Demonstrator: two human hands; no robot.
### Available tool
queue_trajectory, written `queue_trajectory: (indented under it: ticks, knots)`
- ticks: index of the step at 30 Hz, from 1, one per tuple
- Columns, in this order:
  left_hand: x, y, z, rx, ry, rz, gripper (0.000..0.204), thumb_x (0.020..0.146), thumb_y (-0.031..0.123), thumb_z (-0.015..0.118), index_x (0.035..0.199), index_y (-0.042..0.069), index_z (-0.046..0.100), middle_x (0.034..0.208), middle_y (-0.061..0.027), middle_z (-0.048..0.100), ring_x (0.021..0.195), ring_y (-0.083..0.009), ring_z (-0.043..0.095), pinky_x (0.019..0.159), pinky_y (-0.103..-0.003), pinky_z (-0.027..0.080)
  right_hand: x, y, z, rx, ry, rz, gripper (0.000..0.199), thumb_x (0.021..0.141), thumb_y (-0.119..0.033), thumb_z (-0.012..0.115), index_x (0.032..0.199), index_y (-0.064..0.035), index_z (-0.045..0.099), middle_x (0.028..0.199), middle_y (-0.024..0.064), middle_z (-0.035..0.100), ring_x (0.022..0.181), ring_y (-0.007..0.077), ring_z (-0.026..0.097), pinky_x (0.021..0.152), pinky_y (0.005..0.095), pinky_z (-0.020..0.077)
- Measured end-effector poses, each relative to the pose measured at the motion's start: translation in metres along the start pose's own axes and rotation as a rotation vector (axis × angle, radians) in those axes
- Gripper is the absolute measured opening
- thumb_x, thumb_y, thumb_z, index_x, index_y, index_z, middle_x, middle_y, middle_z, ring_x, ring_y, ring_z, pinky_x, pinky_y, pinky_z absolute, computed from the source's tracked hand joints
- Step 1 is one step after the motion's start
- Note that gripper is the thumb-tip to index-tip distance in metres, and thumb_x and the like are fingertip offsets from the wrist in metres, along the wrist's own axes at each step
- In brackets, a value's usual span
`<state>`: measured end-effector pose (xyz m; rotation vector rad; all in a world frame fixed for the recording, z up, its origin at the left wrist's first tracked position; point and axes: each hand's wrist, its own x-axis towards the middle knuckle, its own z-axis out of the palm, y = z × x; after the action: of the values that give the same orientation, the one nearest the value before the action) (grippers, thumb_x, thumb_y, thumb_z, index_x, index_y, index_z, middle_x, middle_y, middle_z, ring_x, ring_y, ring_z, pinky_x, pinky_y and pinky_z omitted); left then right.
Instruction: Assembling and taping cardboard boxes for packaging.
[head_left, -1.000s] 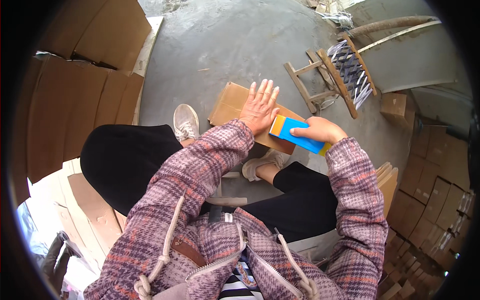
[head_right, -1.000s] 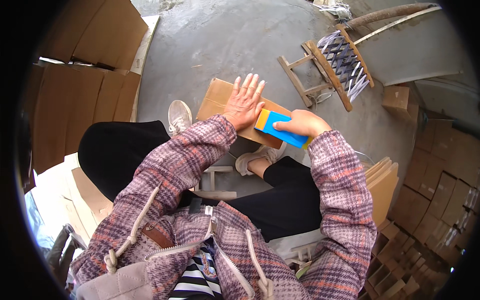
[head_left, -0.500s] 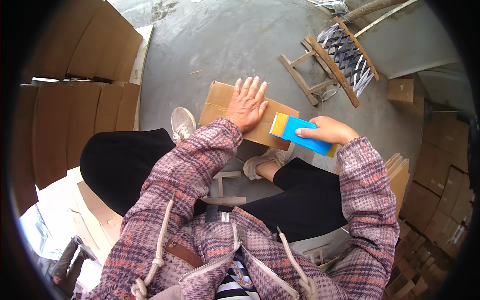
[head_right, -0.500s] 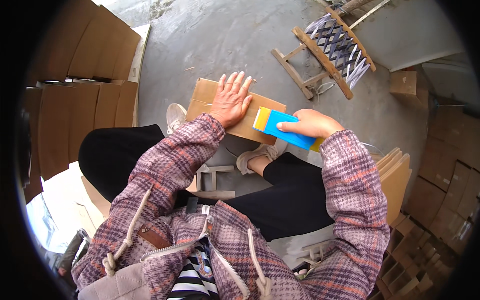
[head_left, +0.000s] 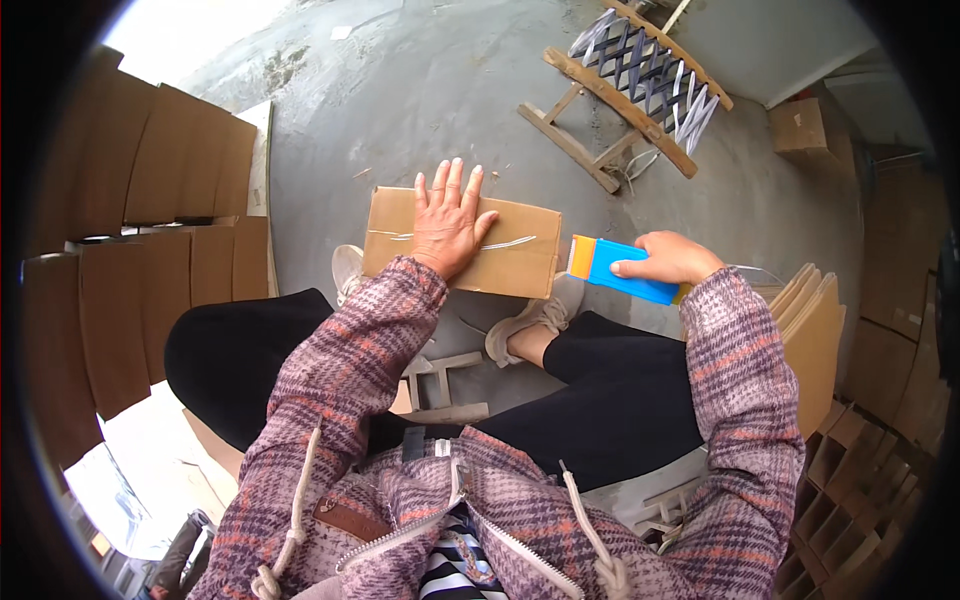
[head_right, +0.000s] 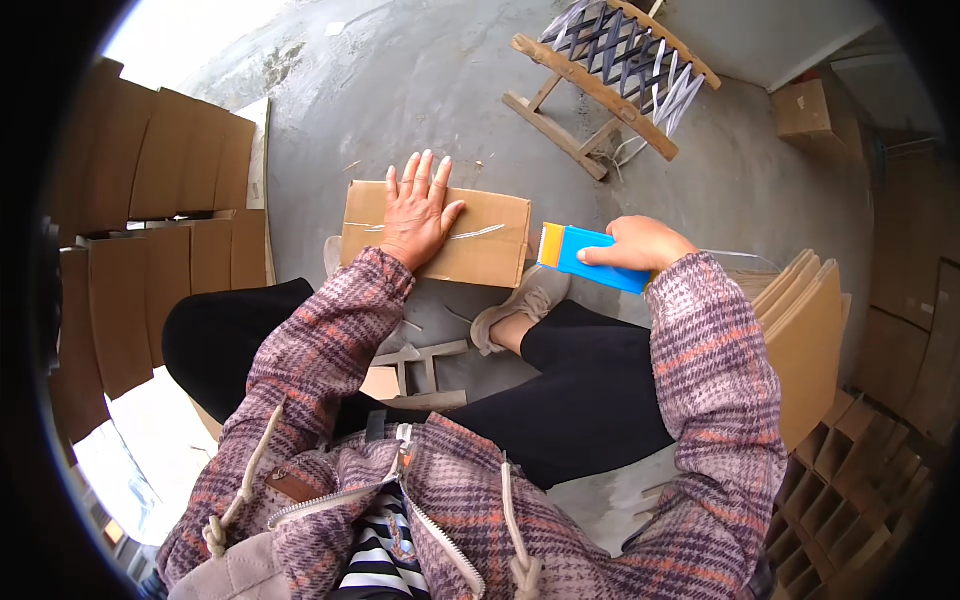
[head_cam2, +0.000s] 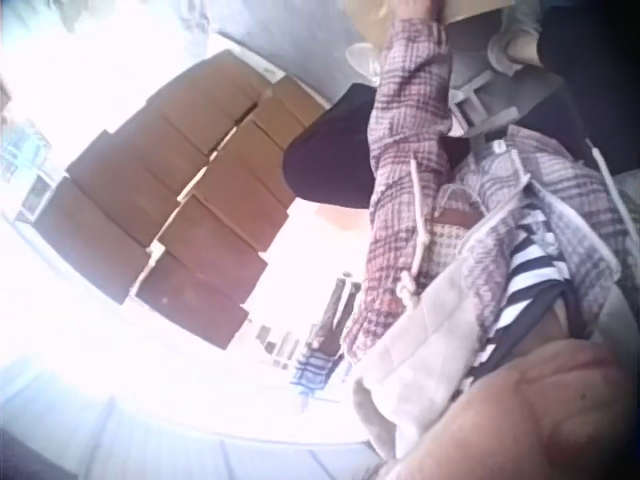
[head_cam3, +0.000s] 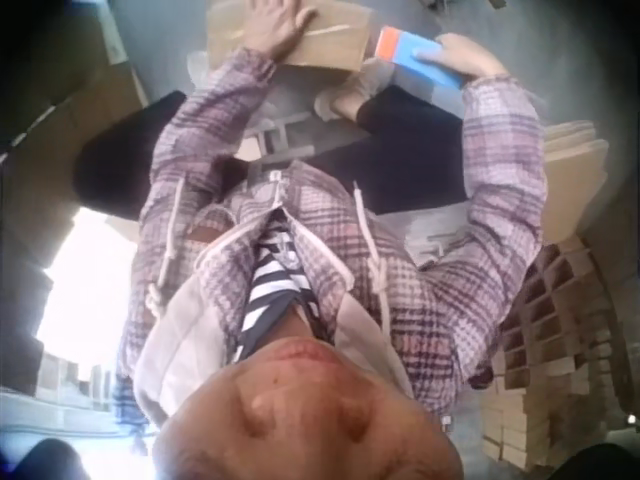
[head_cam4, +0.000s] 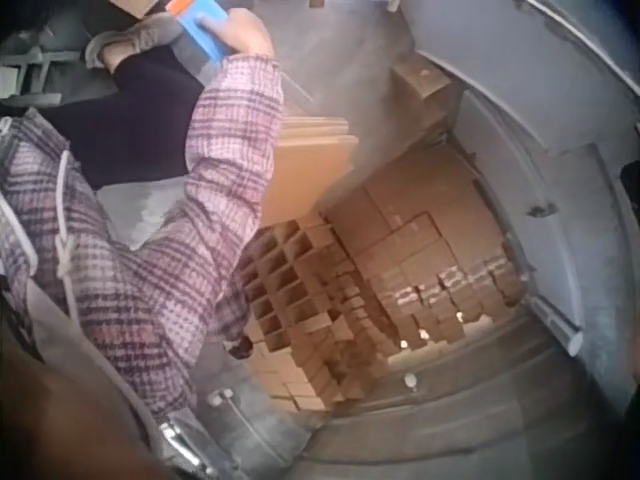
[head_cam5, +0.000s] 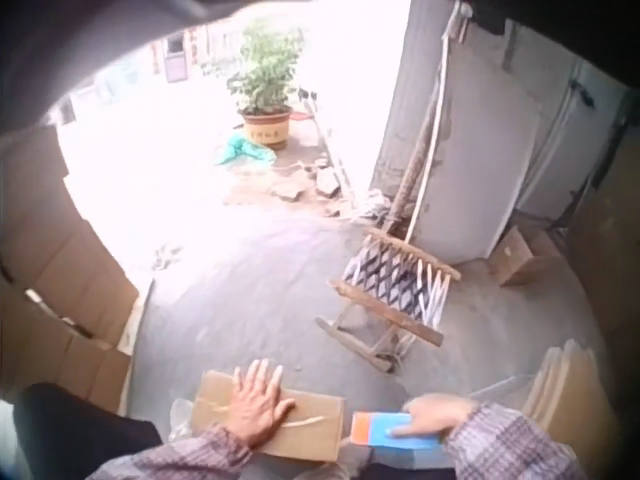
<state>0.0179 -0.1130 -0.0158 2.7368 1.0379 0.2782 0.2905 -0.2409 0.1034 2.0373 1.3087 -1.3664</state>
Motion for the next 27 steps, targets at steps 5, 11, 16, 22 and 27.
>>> queue_trajectory:
  ticks: [5, 11, 16, 22, 27]
  knots:
    - [0.004, 0.059, 0.009, 0.023, -0.063, 0.081, 0.047, 0.093, 0.018, 0.038, 0.139, 0.010, 0.034, 0.145, -0.0157, 0.028, 0.138, -0.0300, 0.020, 0.110, -0.054, 0.010, 0.011, 0.006, 0.001, -0.140, -0.022, -0.004, 0.071, 0.073, -0.060, 0.057, 0.102, 0.0042, 0.063, 0.093, 0.0216, 0.064, 0.086, 0.0317, 0.063, 0.076, 0.0391, 0.0487]
    - [0.010, 0.060, 0.017, -0.006, -0.034, 0.031, 0.078, 0.083, 0.059, 0.048, 0.139, 0.007, 0.033, 0.144, -0.0208, 0.027, 0.136, -0.0336, 0.021, 0.109, -0.056, 0.005, 0.014, 0.016, 0.005, -0.026, 0.007, -0.026, 0.070, 0.072, -0.061, 0.057, 0.098, 0.0032, 0.064, 0.094, 0.0202, 0.065, 0.086, 0.0308, 0.063, 0.073, 0.0400, 0.0478]
    - [0.005, 0.063, 0.006, 0.015, -0.106, 0.037, 0.089, 0.077, 0.067, 0.049, 0.139, 0.007, 0.031, 0.146, -0.0207, 0.023, 0.137, -0.0348, 0.015, 0.108, -0.057, 0.005, 0.008, 0.029, 0.006, 0.078, -0.038, -0.021, 0.071, 0.069, -0.061, 0.062, 0.102, 0.0012, 0.065, 0.096, 0.0172, 0.065, 0.085, 0.0288, 0.063, 0.074, 0.0393, 0.0477]
    - [0.006, 0.061, 0.009, 0.022, -0.096, 0.048, 0.083, 0.079, 0.064, 0.051, 0.136, 0.005, 0.036, 0.145, -0.0203, 0.024, 0.137, -0.0349, 0.016, 0.108, -0.057, 0.005, -0.008, 0.068, 0.020, 0.258, -0.024, -0.126, 0.071, 0.069, -0.065, 0.061, 0.096, 0.0004, 0.064, 0.089, 0.0162, 0.065, 0.081, 0.0257, 0.062, 0.069, 0.0371, 0.0479]
    - [0.007, 0.063, 0.009, 0.022, -0.135, 0.040, 0.080, 0.081, 0.061, 0.050, 0.138, 0.007, 0.033, 0.146, -0.0200, 0.023, 0.138, -0.0341, 0.014, 0.108, -0.056, 0.003, -0.021, 0.095, 0.028, 0.238, 0.032, -0.131, 0.069, 0.071, -0.065, 0.060, 0.091, 0.0006, 0.064, 0.084, 0.0164, 0.064, 0.078, 0.0257, 0.062, 0.067, 0.0373, 0.0473]
